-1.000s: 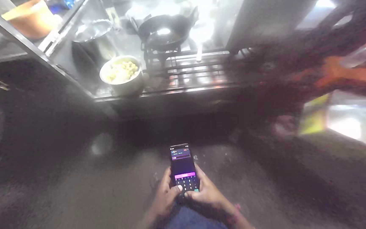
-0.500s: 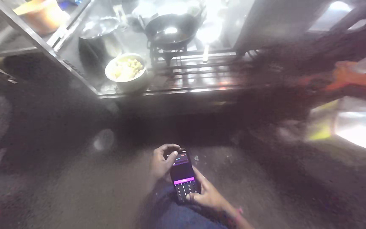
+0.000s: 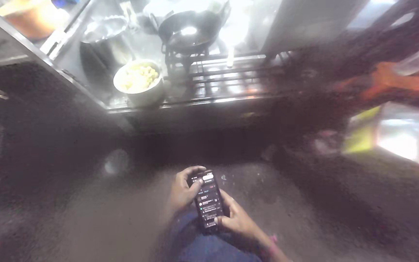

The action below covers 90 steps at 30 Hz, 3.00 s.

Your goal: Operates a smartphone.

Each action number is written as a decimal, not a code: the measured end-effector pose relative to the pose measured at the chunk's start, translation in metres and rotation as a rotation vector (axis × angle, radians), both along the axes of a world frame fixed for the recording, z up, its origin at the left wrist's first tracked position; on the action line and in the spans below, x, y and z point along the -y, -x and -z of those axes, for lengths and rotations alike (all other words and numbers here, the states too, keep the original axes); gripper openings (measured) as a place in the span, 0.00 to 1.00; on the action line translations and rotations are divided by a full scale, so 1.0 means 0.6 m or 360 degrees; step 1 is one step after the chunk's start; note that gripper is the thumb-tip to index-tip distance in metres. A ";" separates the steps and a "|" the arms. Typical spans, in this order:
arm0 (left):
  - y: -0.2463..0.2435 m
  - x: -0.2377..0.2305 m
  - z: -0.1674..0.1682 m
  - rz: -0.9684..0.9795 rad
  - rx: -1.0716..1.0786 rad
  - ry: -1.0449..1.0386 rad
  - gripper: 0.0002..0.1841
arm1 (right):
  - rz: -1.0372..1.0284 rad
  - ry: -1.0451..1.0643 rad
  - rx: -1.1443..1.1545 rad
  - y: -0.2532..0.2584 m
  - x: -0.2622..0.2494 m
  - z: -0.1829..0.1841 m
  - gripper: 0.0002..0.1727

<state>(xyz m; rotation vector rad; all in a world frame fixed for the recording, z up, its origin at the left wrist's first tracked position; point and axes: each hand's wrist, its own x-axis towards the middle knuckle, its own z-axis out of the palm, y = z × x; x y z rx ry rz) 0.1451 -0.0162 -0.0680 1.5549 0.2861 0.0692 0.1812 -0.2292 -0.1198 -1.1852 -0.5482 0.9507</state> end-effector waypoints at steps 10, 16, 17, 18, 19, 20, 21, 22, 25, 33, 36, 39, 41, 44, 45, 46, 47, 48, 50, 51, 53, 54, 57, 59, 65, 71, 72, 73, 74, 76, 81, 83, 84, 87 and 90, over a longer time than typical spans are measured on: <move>0.009 -0.014 0.019 0.0243 0.0136 0.0130 0.24 | 0.0028 0.0013 -0.0078 -0.005 -0.006 -0.007 0.38; 0.009 -0.014 0.027 0.0237 0.0181 0.0084 0.24 | 0.0024 0.0034 -0.0142 -0.005 -0.007 -0.004 0.38; 0.009 -0.014 0.026 0.0235 0.0183 0.0084 0.25 | 0.0030 0.0023 -0.0197 -0.005 -0.008 -0.006 0.33; 0.009 -0.013 0.026 0.0232 0.0188 0.0087 0.25 | 0.0043 0.0024 -0.0243 -0.005 -0.010 -0.011 0.26; 0.009 -0.012 0.025 0.0226 0.0188 0.0083 0.25 | 0.0066 0.0044 -0.0278 -0.004 -0.012 -0.017 0.21; 0.009 -0.012 0.024 0.0228 0.0188 0.0083 0.25 | 0.0098 0.0060 -0.0300 -0.002 -0.014 -0.021 0.21; 0.009 -0.011 0.024 0.0231 0.0192 0.0096 0.25 | 0.0111 0.0052 -0.0317 -0.002 -0.014 -0.022 0.22; 0.009 -0.011 0.024 0.0231 0.0196 0.0107 0.25 | 0.0100 0.0030 -0.0306 -0.003 -0.013 -0.020 0.22; 0.008 -0.010 0.025 0.0240 0.0190 0.0106 0.26 | 0.0067 0.0044 -0.0207 -0.005 -0.010 -0.015 0.34; 0.009 -0.006 0.021 0.0208 0.0162 0.0059 0.32 | 0.0136 0.0091 -0.0281 -0.003 -0.015 -0.027 0.24; 0.010 -0.008 0.022 0.0202 0.0172 -0.0001 0.35 | 0.0073 0.0068 -0.0068 -0.007 -0.009 -0.014 0.34; 0.010 -0.007 0.023 0.0191 0.0170 0.0038 0.33 | 0.0046 0.0033 -0.0036 -0.005 -0.007 -0.008 0.38; 0.010 -0.007 0.024 0.0187 0.0157 0.0055 0.33 | 0.0020 -0.0004 -0.0008 -0.006 -0.006 -0.003 0.38; 0.010 -0.008 0.025 0.0188 0.0152 0.0100 0.35 | 0.0006 0.0002 0.0013 -0.007 -0.006 -0.004 0.39; 0.011 -0.008 0.026 0.0186 0.0156 0.0118 0.35 | 0.0003 0.0004 -0.0002 -0.006 -0.006 -0.005 0.39; 0.011 -0.009 0.026 0.0186 0.0159 0.0134 0.34 | 0.0001 0.0000 -0.0019 -0.006 -0.006 -0.006 0.39; 0.012 -0.009 0.027 0.0185 0.0157 0.0148 0.34 | 0.0003 -0.0003 -0.0033 -0.006 -0.006 -0.006 0.38; 0.012 -0.009 0.027 0.0180 0.0150 0.0156 0.34 | 0.0004 0.0001 -0.0036 -0.006 -0.006 -0.005 0.36; 0.013 -0.009 0.030 0.0179 0.0138 0.0169 0.34 | 0.0019 0.0027 -0.0020 -0.006 -0.006 -0.002 0.31; 0.012 -0.010 0.032 0.0181 0.0135 0.0179 0.34 | 0.0027 0.0039 -0.0016 -0.006 -0.007 -0.001 0.30; 0.013 -0.011 0.033 0.0181 0.0127 0.0195 0.34 | 0.0034 0.0045 -0.0014 -0.005 -0.009 0.000 0.27; 0.013 -0.011 0.033 0.0183 0.0120 0.0201 0.33 | 0.0040 0.0046 -0.0040 -0.004 -0.009 -0.001 0.27; 0.015 -0.012 0.036 0.0196 0.0134 0.0212 0.33 | 0.0050 0.0044 -0.0084 -0.002 -0.010 0.001 0.27; 0.016 -0.012 0.037 0.0198 0.0145 0.0221 0.34 | 0.0050 0.0050 -0.0070 -0.002 -0.009 0.002 0.27; 0.019 -0.011 0.035 0.0177 0.0107 0.0218 0.30 | 0.0040 0.0041 0.0070 -0.002 -0.007 0.008 0.32; 0.012 -0.001 0.023 0.0078 -0.0054 0.0091 0.19 | 0.0047 0.0099 0.0102 -0.002 -0.007 0.001 0.36; 0.011 0.001 0.022 0.0061 -0.0066 0.0081 0.18 | 0.0045 0.0090 0.0108 -0.001 -0.006 0.001 0.36; 0.011 0.003 0.022 0.0052 -0.0068 0.0078 0.18 | 0.0046 0.0079 0.0103 -0.001 -0.005 0.003 0.37; 0.011 0.004 0.023 0.0051 -0.0055 0.0082 0.18 | 0.0047 0.0068 0.0102 0.000 -0.004 0.005 0.37; 0.012 0.002 0.028 0.0092 0.0030 0.0130 0.23 | 0.0041 0.0061 0.0118 -0.001 -0.002 0.008 0.38; 0.015 -0.008 0.047 0.0227 0.0313 0.0267 0.30 | 0.0003 0.0010 0.0064 -0.003 0.002 0.007 0.37; 0.014 -0.008 0.049 0.0228 0.0329 0.0250 0.30 | -0.0022 -0.0022 0.0000 -0.005 0.003 0.008 0.37; 0.013 -0.007 0.048 0.0223 0.0328 0.0236 0.30 | -0.0029 -0.0028 0.0003 -0.006 0.004 0.009 0.37; 0.014 -0.005 0.046 0.0219 0.0313 0.0236 0.28 | -0.0031 -0.0015 0.0029 -0.007 0.006 0.012 0.38; 0.014 -0.004 0.043 0.0192 0.0265 0.0289 0.24 | -0.0042 0.0034 0.0022 -0.008 0.006 0.009 0.39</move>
